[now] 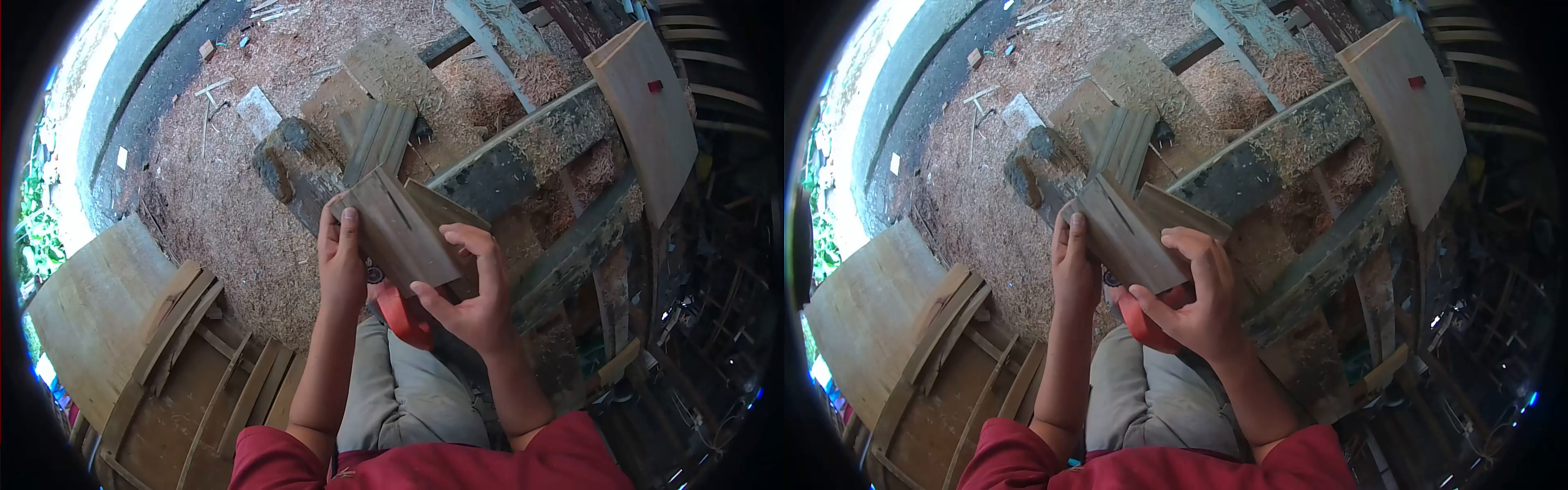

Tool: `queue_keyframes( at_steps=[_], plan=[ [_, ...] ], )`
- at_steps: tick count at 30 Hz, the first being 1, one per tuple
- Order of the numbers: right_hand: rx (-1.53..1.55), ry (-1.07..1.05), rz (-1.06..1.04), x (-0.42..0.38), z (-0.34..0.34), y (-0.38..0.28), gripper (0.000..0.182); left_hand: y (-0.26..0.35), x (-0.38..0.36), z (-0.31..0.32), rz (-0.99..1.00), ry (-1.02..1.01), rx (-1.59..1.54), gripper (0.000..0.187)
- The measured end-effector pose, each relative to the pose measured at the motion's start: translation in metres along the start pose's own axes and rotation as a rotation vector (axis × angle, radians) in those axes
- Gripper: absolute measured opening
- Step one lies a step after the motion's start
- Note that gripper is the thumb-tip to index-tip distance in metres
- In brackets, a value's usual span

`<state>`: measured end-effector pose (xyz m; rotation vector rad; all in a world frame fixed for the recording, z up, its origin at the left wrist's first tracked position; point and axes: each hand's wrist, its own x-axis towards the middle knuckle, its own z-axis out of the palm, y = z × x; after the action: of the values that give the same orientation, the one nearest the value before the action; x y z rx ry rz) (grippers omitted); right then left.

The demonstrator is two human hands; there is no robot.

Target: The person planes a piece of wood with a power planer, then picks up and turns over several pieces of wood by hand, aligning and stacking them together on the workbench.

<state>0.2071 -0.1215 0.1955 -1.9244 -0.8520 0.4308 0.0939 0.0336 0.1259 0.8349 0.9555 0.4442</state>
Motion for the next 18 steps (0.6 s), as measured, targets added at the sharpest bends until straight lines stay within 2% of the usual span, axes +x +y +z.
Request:
queue_keyframes(
  at_steps=[5, 9, 13, 14, 18],
  plan=[
    [0.237, -0.130, 0.235, -0.059, 0.001, -0.003, 0.053, 0.003, -0.032, -0.042, -0.023, -0.030, 0.007, 0.034],
    [0.563, -0.288, 0.378, -0.109, 0.020, -0.029, 0.059, 0.007, -0.085, -0.067, 0.021, 0.112, -0.007, 0.035],
    [0.648, -0.352, 0.414, -0.153, 0.044, -0.071, 0.061, 0.025, -0.149, -0.092, 0.068, 0.143, -0.061, 0.036],
    [0.677, -0.347, 0.427, -0.164, 0.050, -0.077, 0.061, 0.033, -0.165, -0.102, 0.068, 0.108, -0.064, 0.044],
    [0.734, -0.340, 0.396, -0.197, 0.066, -0.097, 0.057, 0.041, -0.211, -0.140, 0.131, 0.047, -0.188, 0.057]
  ],
)
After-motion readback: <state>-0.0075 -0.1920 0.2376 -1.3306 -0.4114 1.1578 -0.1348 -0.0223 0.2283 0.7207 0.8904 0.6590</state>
